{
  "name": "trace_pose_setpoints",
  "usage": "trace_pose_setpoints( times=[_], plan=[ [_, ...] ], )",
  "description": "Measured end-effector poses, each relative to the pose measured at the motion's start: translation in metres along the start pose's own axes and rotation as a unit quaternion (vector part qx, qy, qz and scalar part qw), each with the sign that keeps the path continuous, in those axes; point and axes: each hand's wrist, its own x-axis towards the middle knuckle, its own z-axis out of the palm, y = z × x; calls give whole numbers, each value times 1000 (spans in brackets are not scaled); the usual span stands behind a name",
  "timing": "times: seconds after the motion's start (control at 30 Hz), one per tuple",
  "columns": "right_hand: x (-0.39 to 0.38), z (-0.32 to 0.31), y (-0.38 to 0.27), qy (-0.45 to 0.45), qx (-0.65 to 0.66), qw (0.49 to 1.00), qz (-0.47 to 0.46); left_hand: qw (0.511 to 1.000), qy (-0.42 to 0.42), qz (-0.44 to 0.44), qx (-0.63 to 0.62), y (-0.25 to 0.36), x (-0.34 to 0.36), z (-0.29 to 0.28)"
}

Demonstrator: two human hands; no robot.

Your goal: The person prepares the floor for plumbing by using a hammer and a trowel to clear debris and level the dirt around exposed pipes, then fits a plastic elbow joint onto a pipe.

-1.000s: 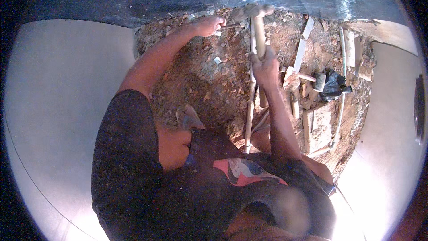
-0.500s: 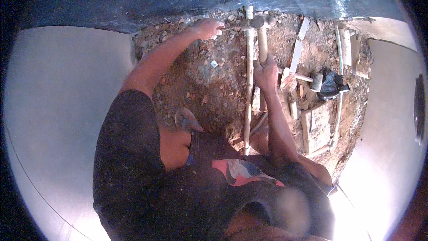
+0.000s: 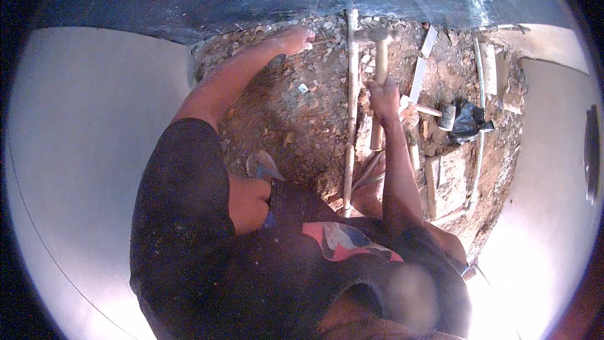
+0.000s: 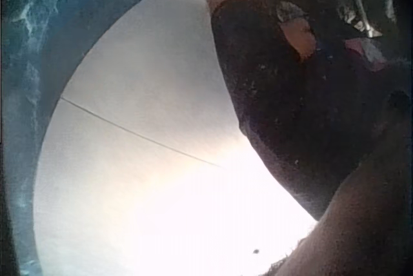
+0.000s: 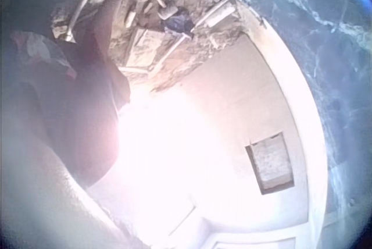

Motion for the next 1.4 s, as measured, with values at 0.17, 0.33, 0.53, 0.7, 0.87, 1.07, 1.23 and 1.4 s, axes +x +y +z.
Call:
trace_pose_setpoints(
  times=[0.17,0.33,0.53,0.7,0.87,1.07,1.23,1.4],
  plan=[
    [50,-17,61,-25,16,997,67,997,60,-36,17,-33,-24,-9],
    [57,-23,76,54,-235,967,-87,995,75,-63,-11,-32,-72,-50],
    [73,31,-60,76,-271,921,-270,996,65,-64,6,-36,-109,-25],
    [96,107,-108,-250,-512,789,-229,972,119,-199,-50,-30,-91,44],
    [116,111,-100,-234,-452,804,-308,804,236,-442,-320,-71,-102,108],
    [135,103,-53,-188,-379,838,-344,651,274,-491,-509,-59,-68,105],
    [122,122,-84,-207,-470,799,-313,605,352,-494,-516,-65,-54,116],
    [104,111,-70,-216,-407,828,-320,621,374,-499,-475,-94,-34,147]
  ],
)
